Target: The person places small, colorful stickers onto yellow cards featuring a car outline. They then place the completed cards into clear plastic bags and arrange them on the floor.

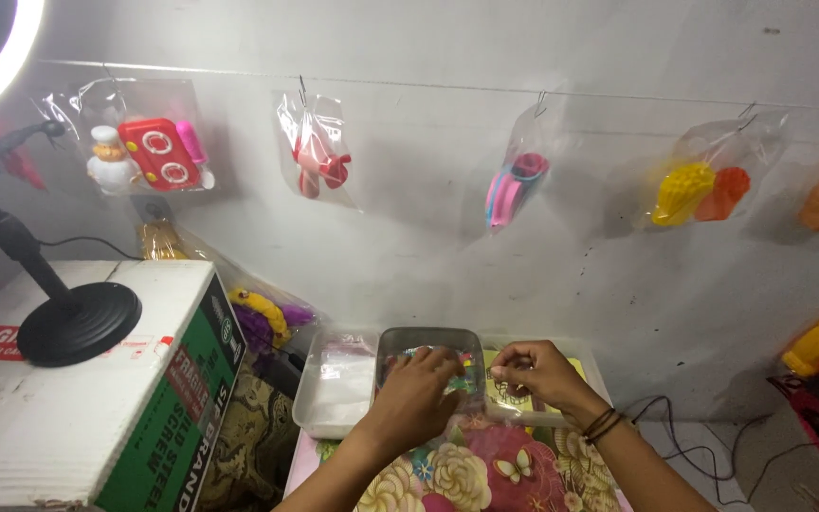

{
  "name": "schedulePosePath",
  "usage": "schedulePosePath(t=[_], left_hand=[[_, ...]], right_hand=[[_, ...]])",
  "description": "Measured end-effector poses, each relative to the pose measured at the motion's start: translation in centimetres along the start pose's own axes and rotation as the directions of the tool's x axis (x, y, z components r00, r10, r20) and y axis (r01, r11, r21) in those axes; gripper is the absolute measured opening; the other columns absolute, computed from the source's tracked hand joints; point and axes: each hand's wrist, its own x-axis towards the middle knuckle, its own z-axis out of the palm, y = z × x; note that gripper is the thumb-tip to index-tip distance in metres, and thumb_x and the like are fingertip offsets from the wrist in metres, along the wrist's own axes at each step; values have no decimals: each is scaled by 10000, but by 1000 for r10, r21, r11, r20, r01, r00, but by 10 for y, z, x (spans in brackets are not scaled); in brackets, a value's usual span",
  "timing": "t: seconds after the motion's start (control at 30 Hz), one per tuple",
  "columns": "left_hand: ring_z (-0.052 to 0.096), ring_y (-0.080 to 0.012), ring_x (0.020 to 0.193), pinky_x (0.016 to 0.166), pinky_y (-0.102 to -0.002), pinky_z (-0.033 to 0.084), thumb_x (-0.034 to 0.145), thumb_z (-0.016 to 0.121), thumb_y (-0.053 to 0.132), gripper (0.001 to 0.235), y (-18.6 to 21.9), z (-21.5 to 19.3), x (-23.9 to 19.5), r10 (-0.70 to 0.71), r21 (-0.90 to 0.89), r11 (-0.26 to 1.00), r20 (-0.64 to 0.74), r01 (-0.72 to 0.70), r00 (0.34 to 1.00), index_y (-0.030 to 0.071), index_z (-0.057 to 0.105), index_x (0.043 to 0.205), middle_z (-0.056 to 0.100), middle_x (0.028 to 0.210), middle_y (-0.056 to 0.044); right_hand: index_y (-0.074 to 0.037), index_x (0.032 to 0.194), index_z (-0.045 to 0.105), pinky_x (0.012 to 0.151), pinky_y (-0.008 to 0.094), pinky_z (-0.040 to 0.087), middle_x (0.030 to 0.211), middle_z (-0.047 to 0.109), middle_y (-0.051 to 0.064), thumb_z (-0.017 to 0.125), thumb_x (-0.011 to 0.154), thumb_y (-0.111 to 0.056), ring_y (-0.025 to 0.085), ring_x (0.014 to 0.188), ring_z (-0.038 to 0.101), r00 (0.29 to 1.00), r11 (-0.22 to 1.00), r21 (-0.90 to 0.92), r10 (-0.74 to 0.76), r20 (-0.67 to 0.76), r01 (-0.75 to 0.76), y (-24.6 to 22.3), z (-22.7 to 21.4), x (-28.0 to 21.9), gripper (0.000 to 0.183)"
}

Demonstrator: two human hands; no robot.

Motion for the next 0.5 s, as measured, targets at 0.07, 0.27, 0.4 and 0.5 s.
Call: schedulePosePath(t=[0.07,0.27,0.4,0.5], left_hand=[[517,-342,1210,979,-581,399,941,658,282,380,-5,-6,1,-144,-71,987,-25,142,989,108,613,1276,599,1303,-90],[723,-265,1046,925,-413,471,888,672,438,522,-10,-17,0,-283,-356,885,103,301,954,123,622,1302,771,1149,-29],[768,-135,888,925,-333,405,858,772,360,402,-11,-9,5,-295,-541,735,288,409,911,119,696,1171,815,937,-24],[765,-137,777,690,-276,561,897,774,239,187,-12,-1,10,-280,-598,688,303,410,911,83,736,993,803,856,-53]], right_hand=[[-5,873,793,618,328,589,719,697,93,815,872,-85,195,635,644,1000,1000,3,-26,16,26,-1,1,-2,82],[-68,900,817,695,289,614,840,811,53,809,856,-127,158,725,700,994,997,-49,-57,-94,53,-9,22,-23,74],[-78,821,849,722,286,607,812,818,28,824,799,-149,134,757,725,967,985,-47,-172,-188,166,9,29,-18,78],[-81,824,859,747,287,627,896,846,42,832,775,-162,148,817,765,948,979,-21,-201,-247,202,17,27,-18,98]])
